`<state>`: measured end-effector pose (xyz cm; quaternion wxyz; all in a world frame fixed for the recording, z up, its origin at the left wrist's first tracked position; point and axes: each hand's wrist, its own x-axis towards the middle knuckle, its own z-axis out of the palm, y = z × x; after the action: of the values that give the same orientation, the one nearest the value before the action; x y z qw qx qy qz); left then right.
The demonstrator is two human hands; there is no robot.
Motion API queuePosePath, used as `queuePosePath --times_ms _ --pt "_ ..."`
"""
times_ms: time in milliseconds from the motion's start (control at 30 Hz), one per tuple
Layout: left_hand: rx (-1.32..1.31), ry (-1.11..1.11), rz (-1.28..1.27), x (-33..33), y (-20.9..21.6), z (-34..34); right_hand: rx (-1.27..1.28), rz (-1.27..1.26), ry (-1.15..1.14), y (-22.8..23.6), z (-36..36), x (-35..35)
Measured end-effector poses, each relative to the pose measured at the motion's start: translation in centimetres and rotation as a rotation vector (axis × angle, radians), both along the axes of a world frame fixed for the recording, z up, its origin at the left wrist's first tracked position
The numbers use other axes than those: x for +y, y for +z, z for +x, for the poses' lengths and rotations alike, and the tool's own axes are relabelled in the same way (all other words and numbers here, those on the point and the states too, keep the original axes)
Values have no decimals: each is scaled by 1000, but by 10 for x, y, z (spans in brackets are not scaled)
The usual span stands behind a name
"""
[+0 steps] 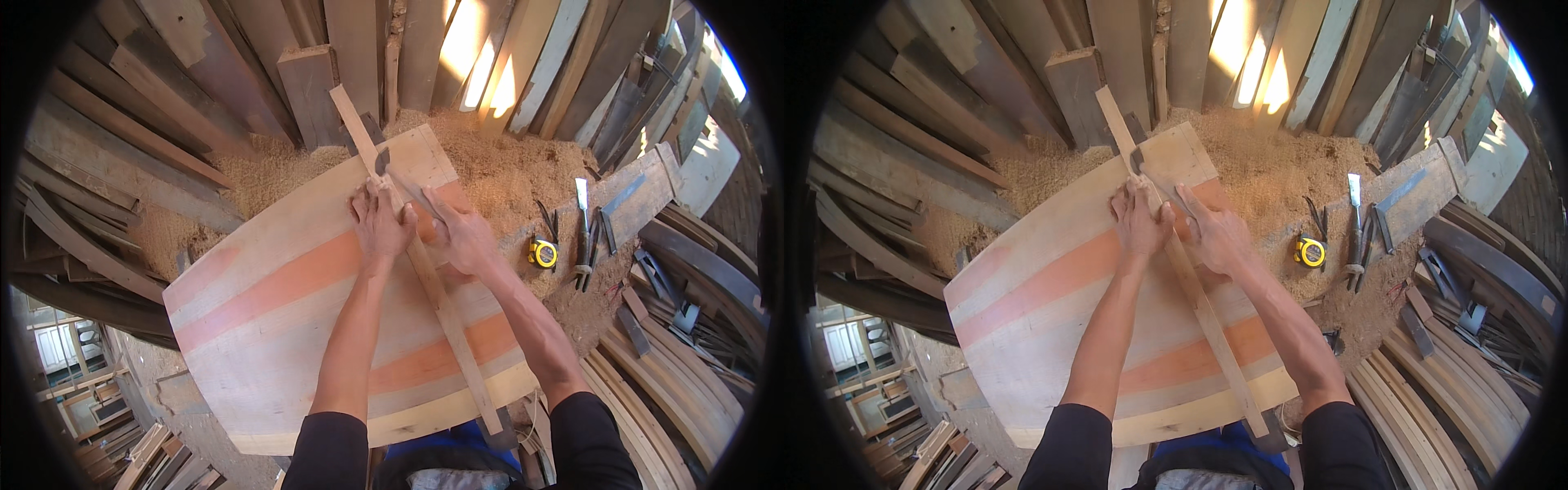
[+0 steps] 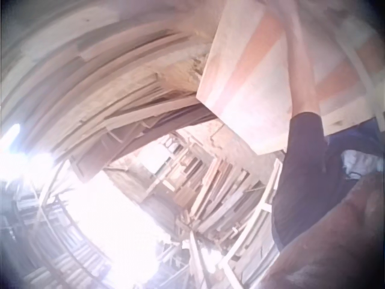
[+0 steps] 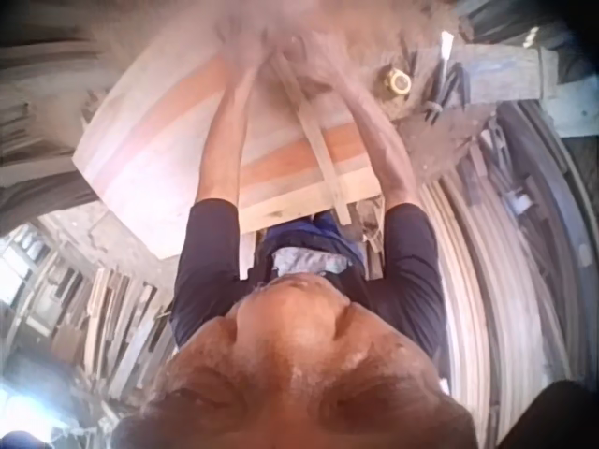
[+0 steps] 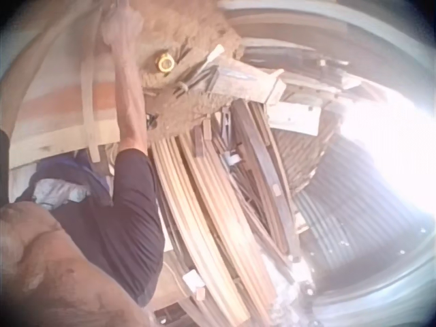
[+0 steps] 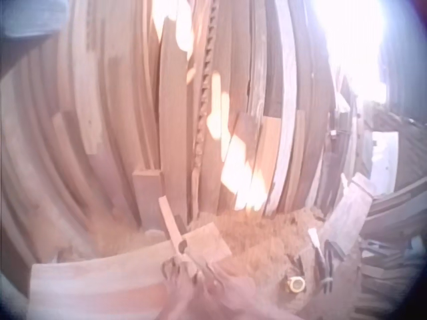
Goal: The person measures a wooden board with a tape measure, marks the surface with a pencil using a square for alignment, and then hammers a wooden slat onto the board.
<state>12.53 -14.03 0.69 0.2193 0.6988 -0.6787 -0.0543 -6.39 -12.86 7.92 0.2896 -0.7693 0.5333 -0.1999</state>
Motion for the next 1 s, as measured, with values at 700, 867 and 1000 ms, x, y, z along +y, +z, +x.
queuePosePath --times_ms 700,867,1000 --pt "0 -19 -62 -1 -2 5 -295 316 -415 1 -67 136" --pt "46 -45 -91 -3 -1 5 -312 440 -403 -7 -91 171" --pt "-48 -26 -74 -14 -15 3 -289 530 -384 -1 -115 188"
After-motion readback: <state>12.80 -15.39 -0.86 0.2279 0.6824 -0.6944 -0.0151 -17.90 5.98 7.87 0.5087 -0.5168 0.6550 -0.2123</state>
